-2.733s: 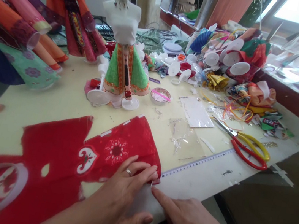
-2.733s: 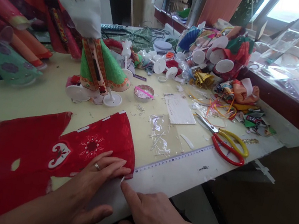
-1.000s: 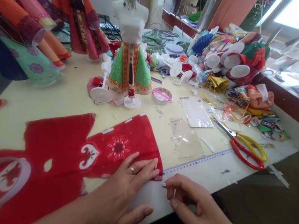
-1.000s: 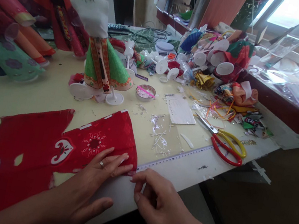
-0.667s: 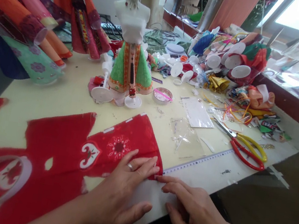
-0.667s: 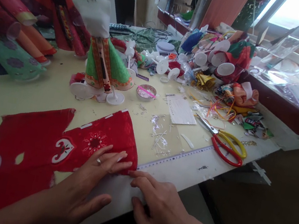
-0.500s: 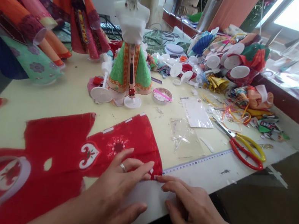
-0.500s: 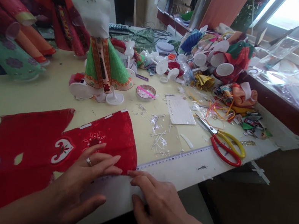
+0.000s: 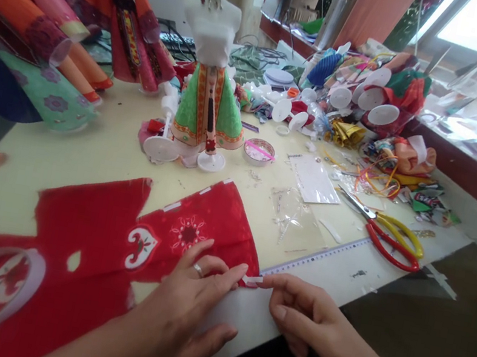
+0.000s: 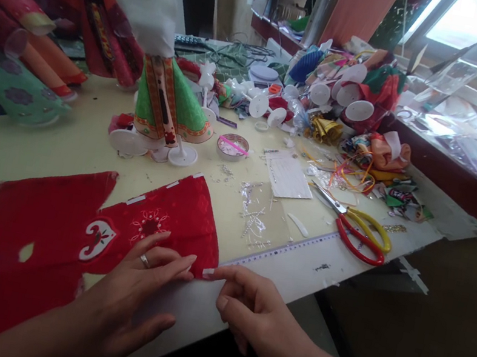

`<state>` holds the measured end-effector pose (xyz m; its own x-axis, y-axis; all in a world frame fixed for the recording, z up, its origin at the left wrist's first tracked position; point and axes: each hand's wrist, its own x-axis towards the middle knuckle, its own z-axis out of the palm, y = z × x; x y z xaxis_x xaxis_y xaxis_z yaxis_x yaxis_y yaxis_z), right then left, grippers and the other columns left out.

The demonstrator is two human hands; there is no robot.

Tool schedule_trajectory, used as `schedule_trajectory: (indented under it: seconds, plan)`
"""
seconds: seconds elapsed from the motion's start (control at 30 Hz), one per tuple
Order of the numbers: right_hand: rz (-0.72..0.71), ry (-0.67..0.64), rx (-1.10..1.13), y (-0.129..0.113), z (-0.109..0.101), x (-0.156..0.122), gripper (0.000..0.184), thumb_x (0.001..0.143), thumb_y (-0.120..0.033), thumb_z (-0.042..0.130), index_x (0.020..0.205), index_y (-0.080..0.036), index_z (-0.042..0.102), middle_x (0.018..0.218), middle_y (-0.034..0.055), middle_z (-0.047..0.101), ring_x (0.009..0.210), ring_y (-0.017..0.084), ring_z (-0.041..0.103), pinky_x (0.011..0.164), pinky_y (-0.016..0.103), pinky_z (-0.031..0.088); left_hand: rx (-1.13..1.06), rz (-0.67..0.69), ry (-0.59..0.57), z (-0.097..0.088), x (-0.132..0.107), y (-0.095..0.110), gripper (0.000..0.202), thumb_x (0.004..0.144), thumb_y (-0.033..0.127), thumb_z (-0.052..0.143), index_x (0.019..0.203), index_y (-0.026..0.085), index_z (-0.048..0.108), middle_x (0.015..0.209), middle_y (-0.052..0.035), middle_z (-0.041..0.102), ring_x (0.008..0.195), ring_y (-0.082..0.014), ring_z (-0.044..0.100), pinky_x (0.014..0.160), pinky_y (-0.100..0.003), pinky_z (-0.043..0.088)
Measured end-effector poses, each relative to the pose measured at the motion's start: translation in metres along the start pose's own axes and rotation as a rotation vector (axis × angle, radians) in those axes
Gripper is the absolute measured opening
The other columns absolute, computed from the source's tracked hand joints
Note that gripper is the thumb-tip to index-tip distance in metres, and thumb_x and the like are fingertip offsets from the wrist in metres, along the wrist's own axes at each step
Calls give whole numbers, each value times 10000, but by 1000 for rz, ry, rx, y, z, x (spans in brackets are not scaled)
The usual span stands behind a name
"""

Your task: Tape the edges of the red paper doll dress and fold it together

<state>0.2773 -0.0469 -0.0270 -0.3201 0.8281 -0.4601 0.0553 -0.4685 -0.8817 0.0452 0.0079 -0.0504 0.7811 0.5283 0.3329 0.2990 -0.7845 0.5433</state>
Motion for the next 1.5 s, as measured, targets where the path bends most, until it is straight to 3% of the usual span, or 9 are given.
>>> schedule_trajectory:
  seconds: [0.3, 0.8, 1.5]
  plan:
    - [110, -96, 185, 6, 5, 4, 419, 859, -337, 561, 1257, -234, 481, 621, -85, 454, 376, 16, 373, 366, 138, 323, 4, 9, -4, -1, 0, -1, 583, 862, 257, 530, 1382, 132, 298, 1089, -107, 630, 1045, -251, 537, 1066, -583, 207]
    - [32, -62, 117, 9, 4, -1, 378, 878, -368, 548, 1231, -248, 489, 635, -84, 436, 388, 12, 377, 378, 141, 310, -3, 14, 17, 0, -1, -1, 578, 860, 262, 522, 1381, 138, 306, 1067, -105, 639, 1030, -247, 546, 1068, -573, 216]
    - [86, -55, 91, 13, 6, 4, 407, 859, -373, 566, 1230, -229, 477, 636, -82, 440, 403, 22, 385, 369, 134, 336, 2, 34, 24, -2, 0, 0, 556, 853, 256, 535, 1354, 125, 333, 1066, -113, 632, 1011, -245, 554, 1054, -586, 246]
